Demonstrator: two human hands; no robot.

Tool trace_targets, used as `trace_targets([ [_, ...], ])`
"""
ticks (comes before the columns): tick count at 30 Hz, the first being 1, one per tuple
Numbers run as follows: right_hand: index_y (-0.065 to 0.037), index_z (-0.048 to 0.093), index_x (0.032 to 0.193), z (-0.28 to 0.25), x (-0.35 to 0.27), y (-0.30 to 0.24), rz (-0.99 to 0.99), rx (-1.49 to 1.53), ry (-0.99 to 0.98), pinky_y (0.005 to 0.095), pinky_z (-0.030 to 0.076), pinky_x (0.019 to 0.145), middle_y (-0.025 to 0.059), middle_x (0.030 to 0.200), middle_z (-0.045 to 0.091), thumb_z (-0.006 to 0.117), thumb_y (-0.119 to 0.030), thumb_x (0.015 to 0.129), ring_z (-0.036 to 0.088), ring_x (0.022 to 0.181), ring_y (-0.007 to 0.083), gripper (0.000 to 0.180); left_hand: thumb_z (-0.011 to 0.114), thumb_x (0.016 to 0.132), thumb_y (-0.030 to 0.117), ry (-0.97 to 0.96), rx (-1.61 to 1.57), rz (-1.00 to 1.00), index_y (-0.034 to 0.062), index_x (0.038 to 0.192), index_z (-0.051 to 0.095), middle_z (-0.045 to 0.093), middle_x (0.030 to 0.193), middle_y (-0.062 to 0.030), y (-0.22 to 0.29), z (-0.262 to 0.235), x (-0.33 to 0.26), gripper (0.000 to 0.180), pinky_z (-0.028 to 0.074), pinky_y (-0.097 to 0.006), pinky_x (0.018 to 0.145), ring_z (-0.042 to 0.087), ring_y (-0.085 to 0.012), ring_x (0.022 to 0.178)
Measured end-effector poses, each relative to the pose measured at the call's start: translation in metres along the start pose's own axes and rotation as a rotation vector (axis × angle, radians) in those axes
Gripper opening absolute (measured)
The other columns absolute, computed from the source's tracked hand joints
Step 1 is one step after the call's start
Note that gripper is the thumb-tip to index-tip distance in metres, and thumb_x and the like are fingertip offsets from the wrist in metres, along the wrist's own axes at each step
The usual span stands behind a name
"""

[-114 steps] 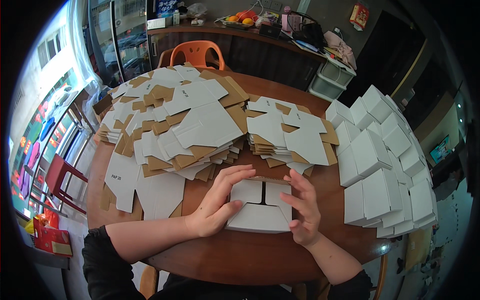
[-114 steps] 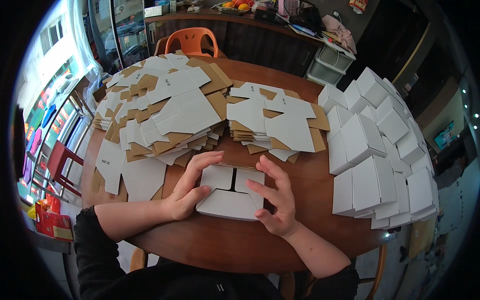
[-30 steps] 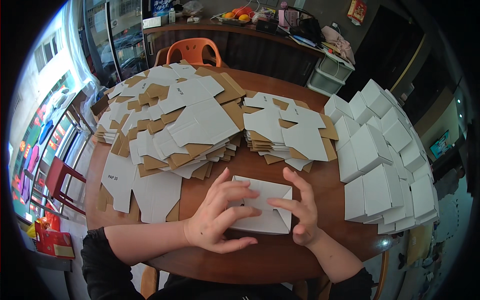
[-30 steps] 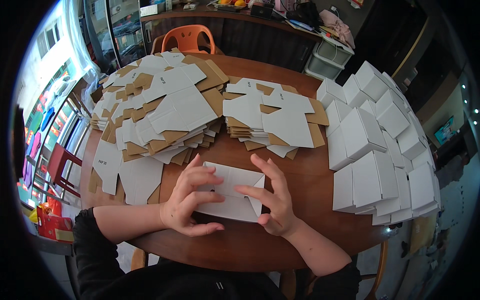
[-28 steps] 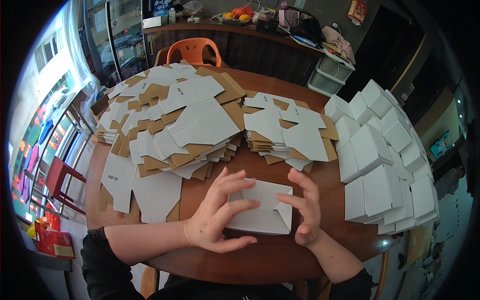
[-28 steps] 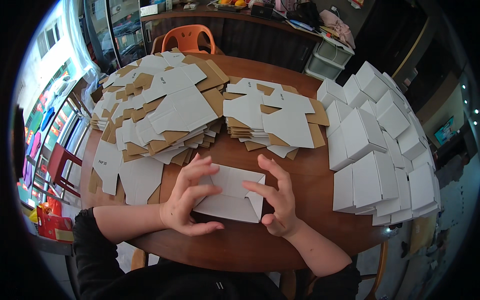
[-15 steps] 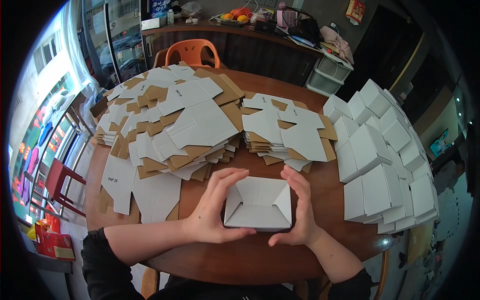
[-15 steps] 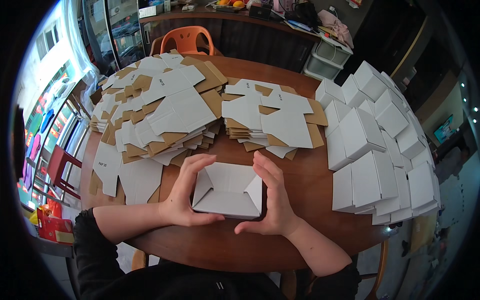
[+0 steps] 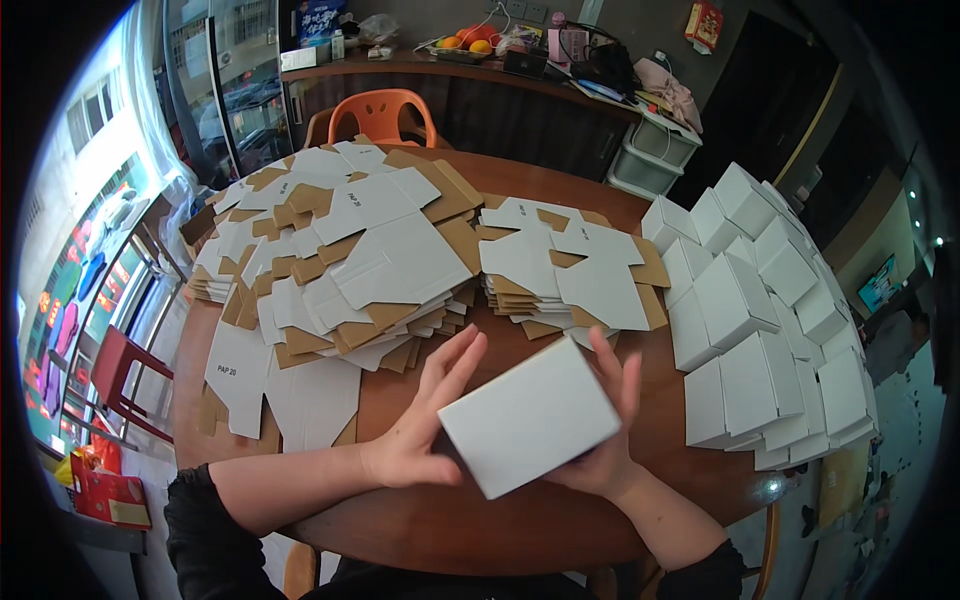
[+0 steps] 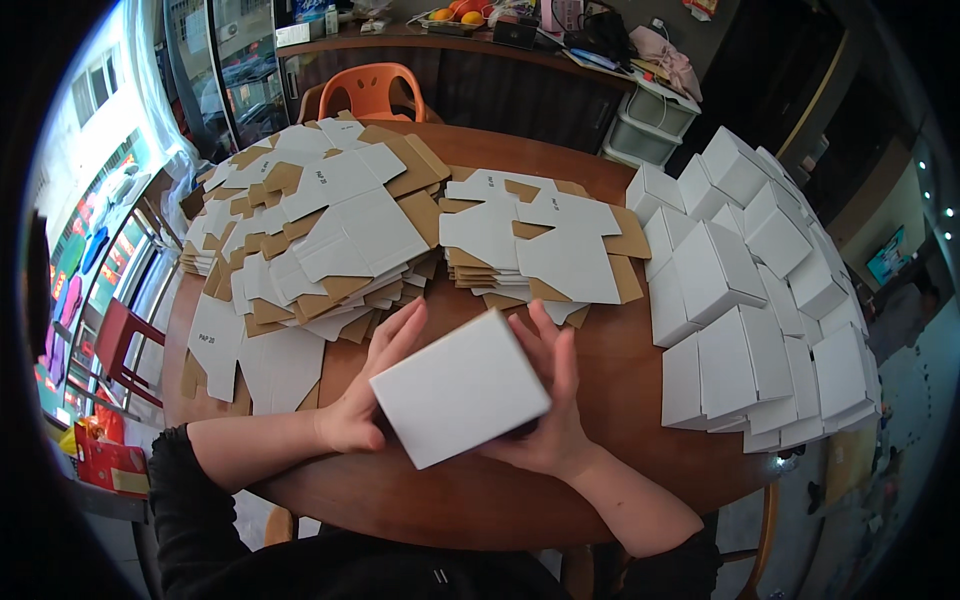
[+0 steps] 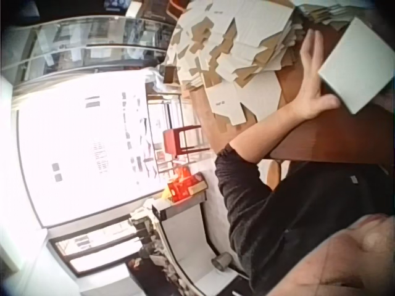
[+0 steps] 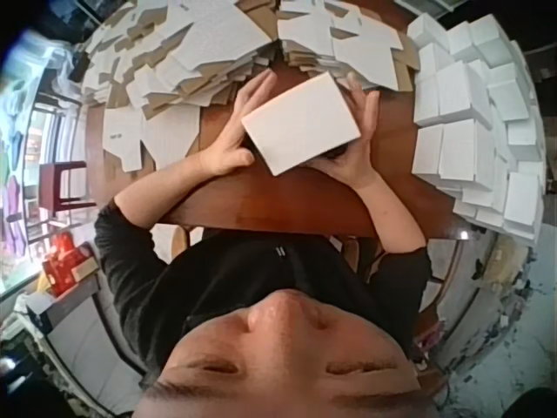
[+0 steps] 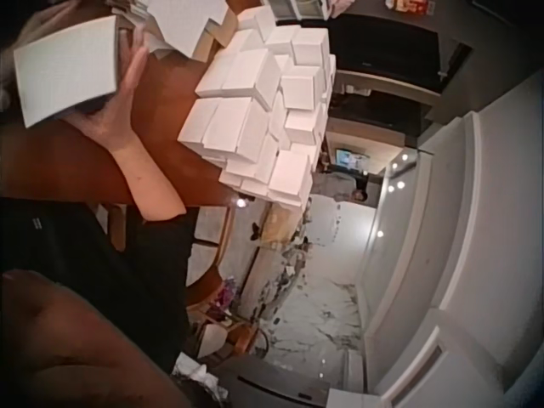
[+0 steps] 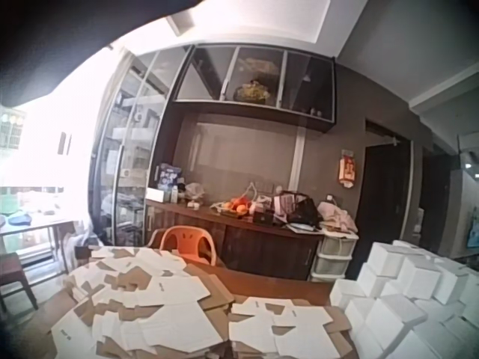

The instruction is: The person assembles small white cardboard boxes by hand. They pick up flat, pre-cut cardboard sheets, fold the sides and flaps along pre-scored lines, and interlock the tabs to form a closed box. The finished boxes are stacked on the right side of the table.

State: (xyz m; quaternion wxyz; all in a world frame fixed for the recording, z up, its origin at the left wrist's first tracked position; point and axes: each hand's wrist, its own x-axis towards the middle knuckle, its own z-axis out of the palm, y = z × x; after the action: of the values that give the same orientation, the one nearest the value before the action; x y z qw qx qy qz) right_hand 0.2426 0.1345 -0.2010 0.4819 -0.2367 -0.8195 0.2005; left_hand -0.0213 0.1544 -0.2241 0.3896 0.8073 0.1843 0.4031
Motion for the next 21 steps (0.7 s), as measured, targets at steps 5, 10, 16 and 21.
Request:
trace_targets([
  [5,-0.006,-0.002,0.161,-0.003,-0.010,0.003,0.439,0.454,0.028,0.0401,0.036,0.112,0.0159,0.151,0.042,0.067,-0.041,0.097,0.044,0.138,0.0257,0.101,0.085,0.067,0.063,0.039,0.026,0.103,0.0000,0.161,-0.002,-0.010,0.163,-0.0312,0.009,0.006,0.004,0.143,0.009,-0.059,0.120,-0.008,-0.0456,0.153],
  [10,-0.004,0.012,0.161,-0.009,-0.001,-0.001,0.335,0.123,-0.116,0.0376,0.036,0.112,0.0172,0.150,0.042,0.060,-0.039,0.101,0.045,0.135,0.0266,0.085,0.086,0.071,0.051,0.069,-0.303,-0.135,-0.0003,0.160,0.007,-0.004,0.164,-0.0261,0.008,0.007,-0.001,0.130,0.012,-0.051,0.122,0.002,-0.0403,0.154],
  [16,-0.006,0.009,0.162,-0.003,0.000,-0.012,0.369,0.219,-0.144,0.0477,0.038,0.113,0.0183,0.156,0.025,0.080,-0.049,0.082,0.038,0.141,0.0328,0.116,0.088,0.073,0.037,0.232,-0.246,-0.064,0.0047,0.160,0.007,0.011,0.163,-0.0214,0.009,0.004,0.001,0.124,0.016,-0.047,0.122,0.013,-0.0336,0.153],
  [21,-0.008,0.009,0.162,0.000,-0.002,-0.009,0.402,0.328,-0.192,0.0510,0.036,0.116,0.0170,0.155,0.024,0.088,-0.035,0.076,0.033,0.146,0.0338,0.120,0.090,0.072,0.032,0.176,-0.446,-0.120,0.0052,0.160,-0.004,0.015,0.162,-0.0195,0.018,0.006,0.006,0.132,0.018,-0.045,0.121,0.019,-0.0323,0.151],
])
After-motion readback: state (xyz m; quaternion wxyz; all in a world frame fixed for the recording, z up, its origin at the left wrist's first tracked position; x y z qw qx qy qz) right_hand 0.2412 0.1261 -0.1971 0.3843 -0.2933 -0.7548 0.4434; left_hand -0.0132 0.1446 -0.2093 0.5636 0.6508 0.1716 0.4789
